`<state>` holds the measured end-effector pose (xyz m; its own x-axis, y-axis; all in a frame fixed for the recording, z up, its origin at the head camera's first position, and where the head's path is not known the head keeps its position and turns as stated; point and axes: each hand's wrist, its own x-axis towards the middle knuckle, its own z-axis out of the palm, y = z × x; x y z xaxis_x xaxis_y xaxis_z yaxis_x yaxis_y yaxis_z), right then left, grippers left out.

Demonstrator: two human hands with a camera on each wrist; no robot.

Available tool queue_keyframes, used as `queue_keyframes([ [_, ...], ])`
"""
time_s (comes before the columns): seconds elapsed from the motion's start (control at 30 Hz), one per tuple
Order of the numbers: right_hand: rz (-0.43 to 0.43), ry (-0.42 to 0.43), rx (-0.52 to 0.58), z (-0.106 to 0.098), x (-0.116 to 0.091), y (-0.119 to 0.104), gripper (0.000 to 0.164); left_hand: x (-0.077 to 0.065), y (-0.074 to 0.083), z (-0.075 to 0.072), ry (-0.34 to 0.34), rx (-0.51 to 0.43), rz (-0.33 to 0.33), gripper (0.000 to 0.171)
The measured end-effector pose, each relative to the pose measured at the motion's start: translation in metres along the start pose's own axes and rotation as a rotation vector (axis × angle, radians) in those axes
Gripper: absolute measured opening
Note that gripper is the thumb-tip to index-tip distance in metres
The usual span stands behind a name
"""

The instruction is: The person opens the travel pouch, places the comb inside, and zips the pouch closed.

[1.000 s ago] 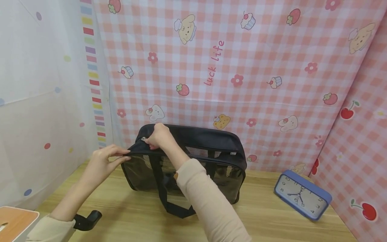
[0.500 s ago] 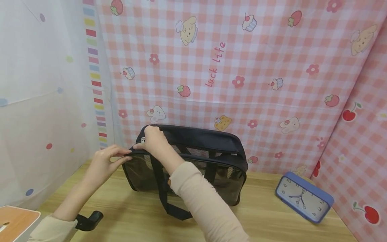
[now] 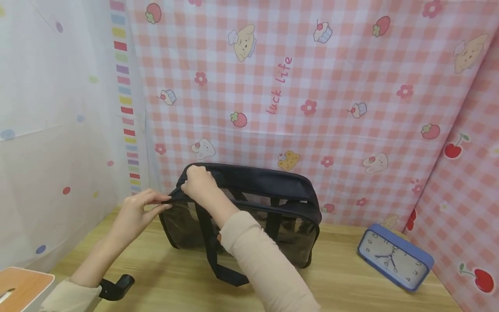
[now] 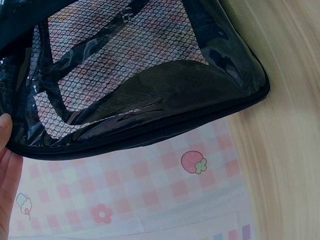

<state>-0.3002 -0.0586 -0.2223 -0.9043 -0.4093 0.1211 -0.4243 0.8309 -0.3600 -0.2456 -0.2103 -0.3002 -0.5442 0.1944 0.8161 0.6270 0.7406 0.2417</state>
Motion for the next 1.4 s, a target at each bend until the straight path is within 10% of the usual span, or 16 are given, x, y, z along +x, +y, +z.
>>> queue_keyframes([
  [0.5,0.147,-0.008,0.744,-0.01,-0.004,0.041,0.015,0.0,0.002,0.0,0.013,-0.017,0.01,0.016],
  [1.4,0.228,0.049,0.68,-0.033,-0.024,0.068,0.01,0.003,0.002,-0.001,-0.04,-0.042,-0.046,0.014],
])
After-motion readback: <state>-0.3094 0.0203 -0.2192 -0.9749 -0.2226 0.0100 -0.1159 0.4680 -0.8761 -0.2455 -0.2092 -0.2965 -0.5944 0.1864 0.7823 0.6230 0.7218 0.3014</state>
